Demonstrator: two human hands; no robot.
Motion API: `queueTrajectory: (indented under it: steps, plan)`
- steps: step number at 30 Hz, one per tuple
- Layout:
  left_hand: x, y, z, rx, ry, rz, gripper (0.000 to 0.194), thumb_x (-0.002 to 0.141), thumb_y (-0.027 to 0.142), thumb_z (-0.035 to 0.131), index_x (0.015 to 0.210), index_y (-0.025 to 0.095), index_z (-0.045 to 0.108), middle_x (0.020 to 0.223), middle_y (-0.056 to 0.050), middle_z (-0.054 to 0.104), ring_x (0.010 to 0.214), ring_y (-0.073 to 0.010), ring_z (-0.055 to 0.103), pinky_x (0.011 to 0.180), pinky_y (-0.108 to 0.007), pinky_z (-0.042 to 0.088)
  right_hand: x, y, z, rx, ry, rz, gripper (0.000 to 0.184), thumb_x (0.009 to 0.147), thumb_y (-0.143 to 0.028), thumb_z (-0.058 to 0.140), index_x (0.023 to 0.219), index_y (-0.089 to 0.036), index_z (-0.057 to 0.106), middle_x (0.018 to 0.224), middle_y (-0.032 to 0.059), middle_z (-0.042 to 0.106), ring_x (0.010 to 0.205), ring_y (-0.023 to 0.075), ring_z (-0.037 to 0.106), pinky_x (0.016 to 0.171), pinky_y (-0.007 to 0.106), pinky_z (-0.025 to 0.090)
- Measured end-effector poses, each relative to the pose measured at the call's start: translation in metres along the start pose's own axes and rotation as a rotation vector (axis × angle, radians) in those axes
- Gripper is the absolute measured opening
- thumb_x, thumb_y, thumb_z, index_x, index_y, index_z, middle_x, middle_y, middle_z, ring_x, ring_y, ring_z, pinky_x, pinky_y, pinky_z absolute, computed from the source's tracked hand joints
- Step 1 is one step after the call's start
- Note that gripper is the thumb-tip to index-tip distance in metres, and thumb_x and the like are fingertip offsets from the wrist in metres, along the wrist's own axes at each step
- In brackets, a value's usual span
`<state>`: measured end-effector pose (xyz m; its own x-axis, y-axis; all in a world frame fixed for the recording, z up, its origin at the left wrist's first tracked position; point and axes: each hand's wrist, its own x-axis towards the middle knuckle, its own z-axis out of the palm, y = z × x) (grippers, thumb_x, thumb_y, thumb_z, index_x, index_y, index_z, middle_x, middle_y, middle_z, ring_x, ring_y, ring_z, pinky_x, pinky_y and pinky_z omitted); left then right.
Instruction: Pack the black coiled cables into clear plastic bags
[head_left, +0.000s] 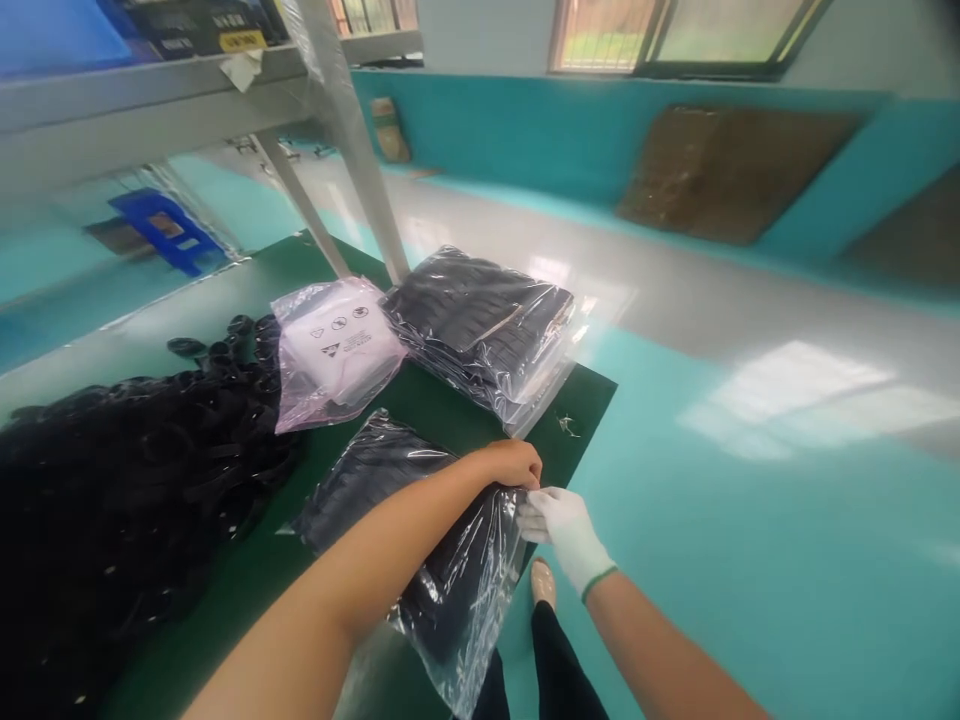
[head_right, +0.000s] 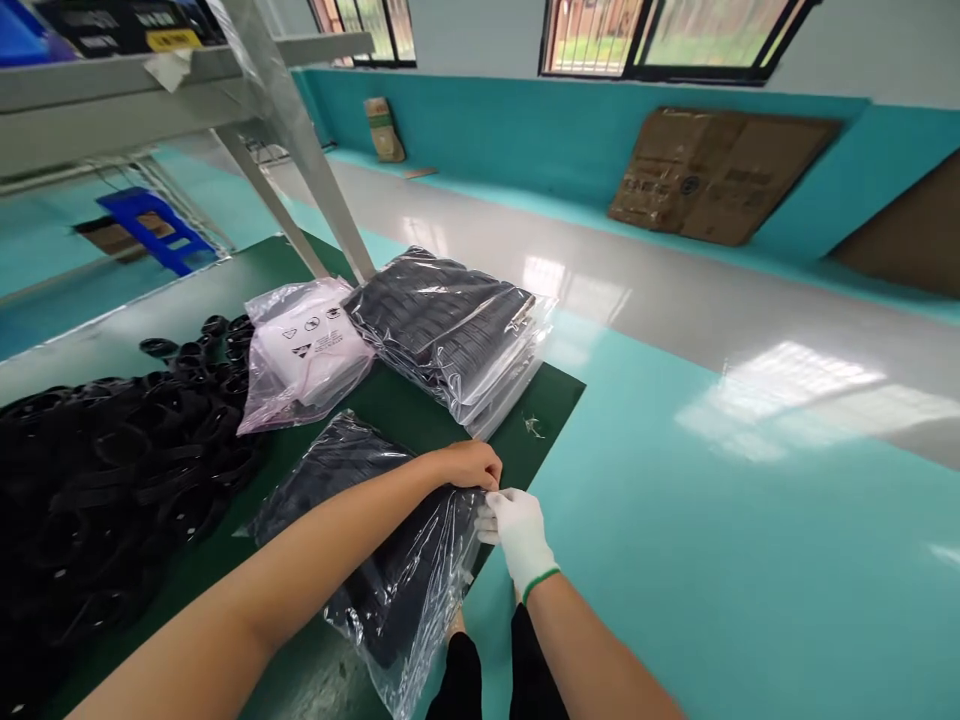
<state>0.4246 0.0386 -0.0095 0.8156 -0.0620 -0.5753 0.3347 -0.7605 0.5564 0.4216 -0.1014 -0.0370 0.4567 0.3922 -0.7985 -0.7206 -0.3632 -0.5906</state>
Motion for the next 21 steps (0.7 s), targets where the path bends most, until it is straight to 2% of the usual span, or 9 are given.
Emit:
queueTrajectory:
  steps: [4, 9, 12, 15, 21]
  plan:
    - [0.0, 0.0, 0.002, 0.042, 0.022, 0.002, 0.008, 0.063, 0.025, 0.06, 0.065, 0.022, 0.066, 0.073, -0.001, 0.066, 0.073, -0.0169, 0.057, 0.064, -0.024, 0.039, -0.002, 0.003, 0.006, 0.019, 0.037, -0.013, 0.011, 0.073, -0.022, 0.057, 0.077, -0.015, 0.05, 0.056, 0.0007, 0.058, 0.05, 0.0137, 0.06, 0.053, 0.029, 0.054]
    - [-0.001, -0.005, 0.001, 0.029, 0.068, -0.009, 0.015, 0.069, 0.032, 0.055, 0.075, 0.024, 0.066, 0.079, 0.0, 0.066, 0.077, -0.0152, 0.057, 0.065, -0.022, 0.038, 0.002, 0.004, 0.013, 0.011, 0.08, 0.005, 0.011, 0.069, -0.021, 0.058, 0.069, -0.016, 0.048, 0.048, -0.0021, 0.054, 0.045, 0.0142, 0.058, 0.047, 0.031, 0.053]
    - [0.002, -0.007, 0.0, 0.01, 0.044, 0.012, 0.015, 0.065, 0.036, 0.059, 0.071, 0.025, 0.067, 0.075, 0.001, 0.066, 0.073, -0.0141, 0.056, 0.062, -0.021, 0.037, 0.002, 0.002, 0.013, 0.01, 0.088, -0.007, 0.009, 0.07, -0.019, 0.055, 0.068, -0.017, 0.047, 0.048, -0.0029, 0.053, 0.044, 0.0132, 0.058, 0.048, 0.03, 0.053]
    - [0.005, -0.007, 0.0, -0.01, 0.039, 0.015, 0.011, 0.06, 0.033, 0.064, 0.064, 0.024, 0.067, 0.071, 0.002, 0.066, 0.069, -0.0128, 0.055, 0.06, -0.02, 0.036, 0.001, 0.002, 0.012, -0.002, 0.081, -0.016, 0.008, 0.069, -0.021, 0.055, 0.07, -0.017, 0.048, 0.05, -0.0027, 0.054, 0.045, 0.0127, 0.058, 0.049, 0.03, 0.053]
    - [0.008, -0.009, 0.003, -0.03, 0.08, -0.016, 0.014, 0.063, 0.036, 0.061, 0.067, 0.024, 0.068, 0.064, 0.002, 0.065, 0.067, -0.0128, 0.055, 0.06, -0.02, 0.036, 0.001, 0.014, 0.013, -0.039, 0.048, -0.078, 0.018, 0.067, -0.033, 0.057, 0.064, -0.019, 0.046, 0.042, -0.0058, 0.046, 0.038, 0.0106, 0.049, 0.042, 0.025, 0.047]
